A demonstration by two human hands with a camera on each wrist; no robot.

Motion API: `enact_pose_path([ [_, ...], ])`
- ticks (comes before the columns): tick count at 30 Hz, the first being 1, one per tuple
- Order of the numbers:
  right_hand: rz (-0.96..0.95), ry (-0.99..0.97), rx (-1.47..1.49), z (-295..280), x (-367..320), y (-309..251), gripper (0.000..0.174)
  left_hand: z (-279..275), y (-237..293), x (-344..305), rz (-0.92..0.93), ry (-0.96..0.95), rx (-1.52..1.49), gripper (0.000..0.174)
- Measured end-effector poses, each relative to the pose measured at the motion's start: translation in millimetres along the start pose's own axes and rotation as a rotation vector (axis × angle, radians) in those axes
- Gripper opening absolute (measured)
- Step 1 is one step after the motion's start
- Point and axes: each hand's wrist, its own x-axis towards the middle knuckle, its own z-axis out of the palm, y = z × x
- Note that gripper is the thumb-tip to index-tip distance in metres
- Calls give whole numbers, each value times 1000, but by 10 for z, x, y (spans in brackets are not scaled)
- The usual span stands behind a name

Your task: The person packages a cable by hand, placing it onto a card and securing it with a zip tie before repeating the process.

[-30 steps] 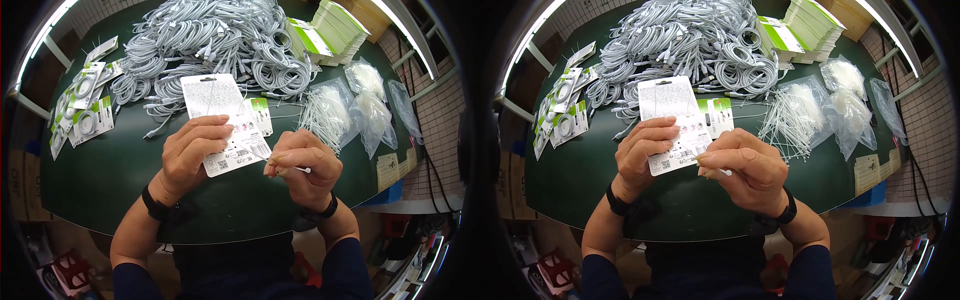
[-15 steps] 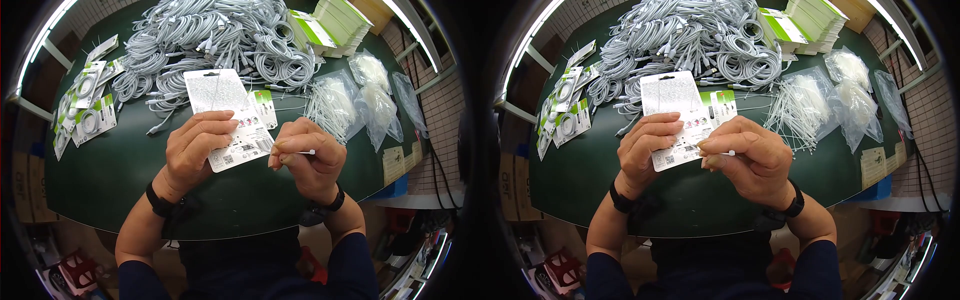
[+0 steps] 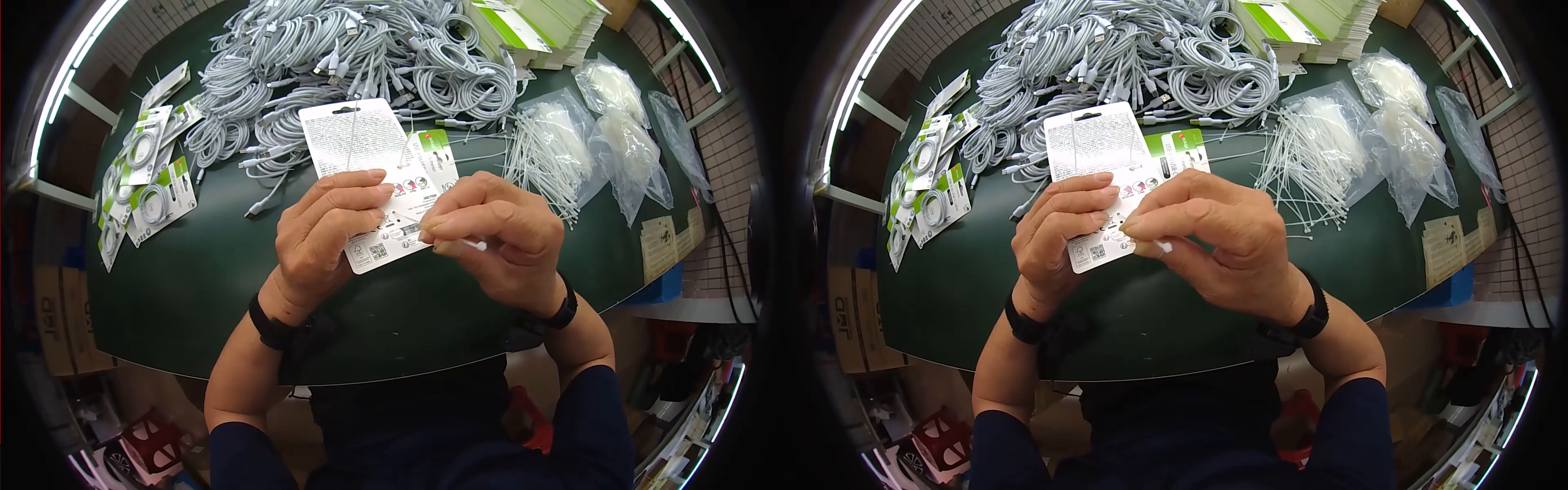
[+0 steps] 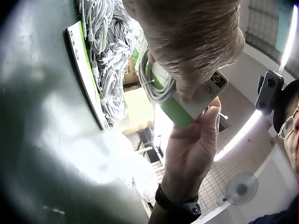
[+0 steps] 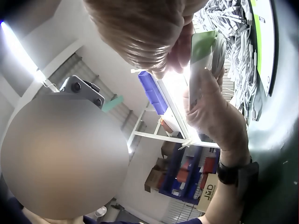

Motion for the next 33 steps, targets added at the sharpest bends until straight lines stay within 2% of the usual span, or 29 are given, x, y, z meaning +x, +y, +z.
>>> enact_pose_path([
  [2, -56, -56, -65, -6, 18, 6, 21, 11, 21, -6, -12, -2, -9, 33],
  [10, 83, -135, -81, -93, 66, -18, 23, -19, 196, 16, 9, -27, 74, 28],
  [16, 245, -254, 193, -236, 135, -94, 18, -145, 435, 111, 89, -136, 218, 22],
  [20, 296, -288, 333, -282, 135, -74, 20, -20, 496, 173, 103, -92, -5, 18],
  [22, 306, -294, 369, -284, 126, -107, 22, 67, 576, 104, -80, -59, -202, 12],
  [23, 426, -208, 464, -277, 144, -173, 25, 84, 603, 82, -171, -41, -299, 9],
  [24, 543, -122, 557, -267, 165, -236, 28, 71, 619, 79, -169, -42, -299, 9],
  [25, 660, -34, 651, -258, 177, -263, 31, 42, 634, 83, -276, -34, -357, 9],
  [26, 658, -34, 653, -242, 162, -228, 31, 9, 643, 91, -383, -26, -414, 10],
  [27, 571, 79, 586, -215, 125, -147, 32, -13, 643, 97, -490, -15, -469, 12],
  [28, 481, 187, 519, -187, 90, -58, 32, -13, 619, 89, -489, -11, -465, 12],
  [29, 390, 292, 451, -165, 82, -2, 33, 4, 571, 69, -603, 65, -555, 15],
  [30, 387, 285, 453, -158, 75, 30, 33, 24, 516, 45, -715, 143, -646, 18],
  [31, 251, 241, 234, -157, 69, 48, 30, 36, 470, 34, -827, 225, -737, 21],
  [33, -27, 147, -201, -147, 61, 78, 25, 79, 413, 58, -887, 282, -835, 23],
])
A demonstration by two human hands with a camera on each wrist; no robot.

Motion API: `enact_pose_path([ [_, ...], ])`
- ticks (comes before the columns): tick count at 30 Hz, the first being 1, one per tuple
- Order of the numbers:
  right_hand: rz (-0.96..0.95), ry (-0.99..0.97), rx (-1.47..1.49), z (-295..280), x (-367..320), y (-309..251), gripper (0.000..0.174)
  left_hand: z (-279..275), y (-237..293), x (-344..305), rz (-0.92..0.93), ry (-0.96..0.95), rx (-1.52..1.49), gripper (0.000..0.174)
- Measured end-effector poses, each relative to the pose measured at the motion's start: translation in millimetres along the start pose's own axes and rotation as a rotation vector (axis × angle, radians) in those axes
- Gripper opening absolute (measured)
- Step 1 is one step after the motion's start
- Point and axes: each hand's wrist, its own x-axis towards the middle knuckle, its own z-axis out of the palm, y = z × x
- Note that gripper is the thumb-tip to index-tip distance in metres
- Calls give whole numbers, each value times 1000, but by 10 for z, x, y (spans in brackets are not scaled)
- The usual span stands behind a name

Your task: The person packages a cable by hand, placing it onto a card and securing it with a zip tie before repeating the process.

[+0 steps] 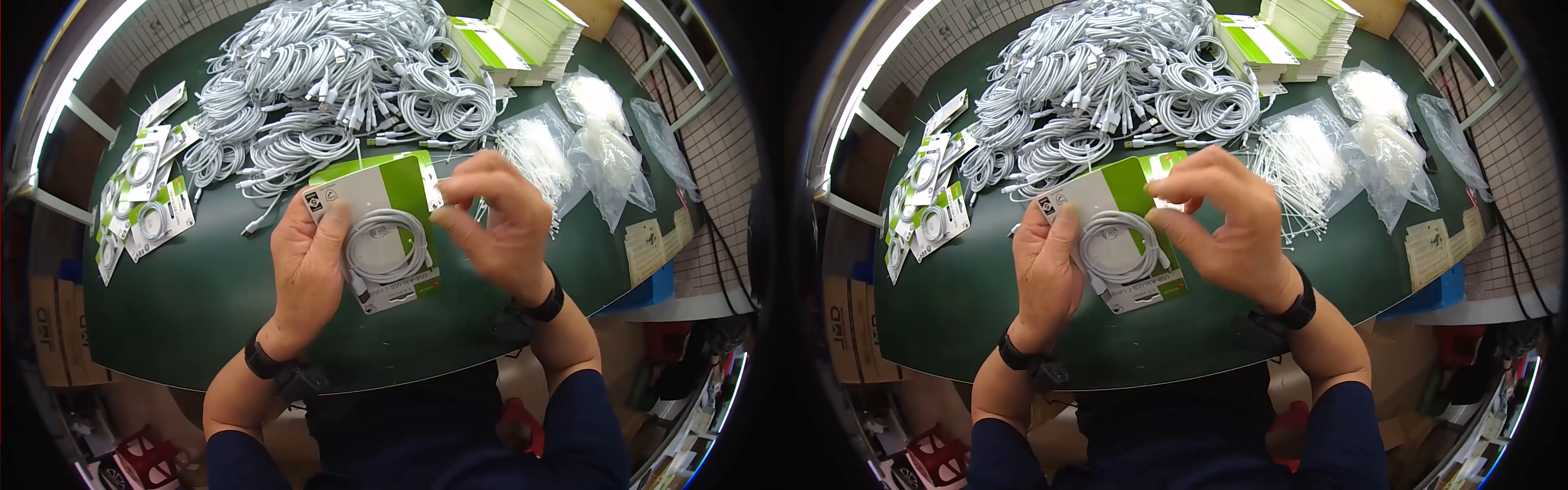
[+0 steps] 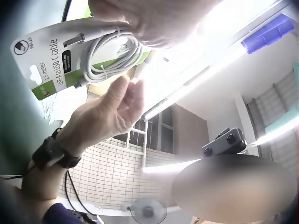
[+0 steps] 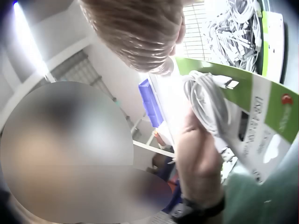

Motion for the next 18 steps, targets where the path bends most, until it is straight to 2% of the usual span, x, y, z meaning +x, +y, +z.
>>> enact_pose_path([
  [1, -3, -7, 2, 29, -2, 15, 25, 14, -21, 28, -62, 27, -109, 25],
  [2, -126, -73, -118, 69, -4, 28, 26, 12, -42, 39, -125, 53, -219, 27],
  [4, -371, -202, -360, 155, -17, 37, 29, -30, -99, 37, -134, 43, -207, 28],
  [13, -380, -242, -513, 259, -95, 57, 32, -70, -269, 28, -191, 7, -179, 31],
  [16, -387, -299, -362, 290, -86, 137, 33, -159, -286, 9, -192, 16, -114, 37],
  [17, -431, -399, -466, 241, -78, 160, 38, -119, -330, 57, -181, 26, -63, 43],
  [18, -415, -415, -564, -92, -65, 133, 38, 170, -477, 210, -175, -43, -134, 43],
])
